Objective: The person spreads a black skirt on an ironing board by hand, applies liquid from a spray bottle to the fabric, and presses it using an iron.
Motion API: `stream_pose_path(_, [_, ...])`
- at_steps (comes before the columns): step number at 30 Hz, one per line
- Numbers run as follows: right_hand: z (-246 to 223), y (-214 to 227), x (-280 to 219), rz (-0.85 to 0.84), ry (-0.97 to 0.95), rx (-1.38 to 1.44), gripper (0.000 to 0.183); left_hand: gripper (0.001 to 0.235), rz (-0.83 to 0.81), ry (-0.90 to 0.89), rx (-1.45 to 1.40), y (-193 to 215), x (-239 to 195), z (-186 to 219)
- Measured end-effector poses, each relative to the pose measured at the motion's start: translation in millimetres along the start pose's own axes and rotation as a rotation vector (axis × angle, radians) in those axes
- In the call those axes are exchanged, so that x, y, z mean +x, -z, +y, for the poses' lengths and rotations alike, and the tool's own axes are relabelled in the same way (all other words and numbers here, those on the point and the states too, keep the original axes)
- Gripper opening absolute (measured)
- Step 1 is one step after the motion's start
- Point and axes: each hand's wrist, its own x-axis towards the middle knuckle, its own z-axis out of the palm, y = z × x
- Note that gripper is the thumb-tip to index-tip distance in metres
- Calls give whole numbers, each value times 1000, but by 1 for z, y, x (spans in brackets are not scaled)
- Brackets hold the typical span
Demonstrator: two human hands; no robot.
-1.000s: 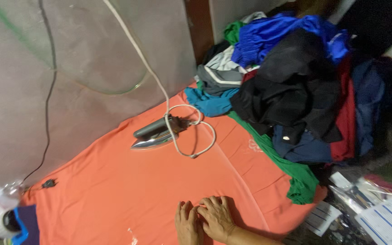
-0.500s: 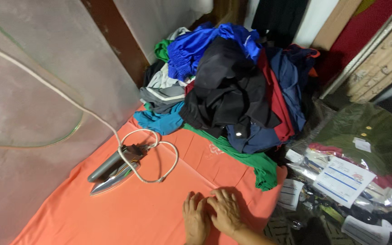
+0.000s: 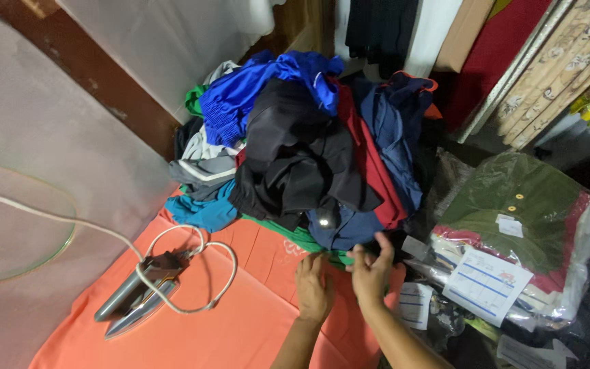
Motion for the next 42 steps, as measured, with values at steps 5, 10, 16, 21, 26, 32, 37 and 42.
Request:
stream_pose_path(5, [-4,11,76,184,-210,144,50,55,30,-83,-16,-12,53,47])
stream_pose_path(10, [-3,2,74,32,250,-184,32,42,114,-85,-34,-41,76,30])
stream_pose_path(16, [-56,-20,44,-566,724,-691,25,17,82,447,-1109,-69,103,-47])
stream_pose_path(21, [-71,-22,36,-479,407,-352,38,28,217,592,-1496,-39,117,-58])
stream_pose_path(26, [-44,-16,71,25,354,-24,57,30,279,616,-1596,-10,128,-50])
stream_pose_path(32, [9,20,132,97,74,0,42,32,304,593,-1612,-10,127,-56])
stream_pose_path(37, [-18,46,152,115,155,256,21,32,307,579,-1644,-16,123,-72])
stream_pose_path(42, [-79,57,153,131,-25,313,17,31,297,537,-1683,-19,119,-79])
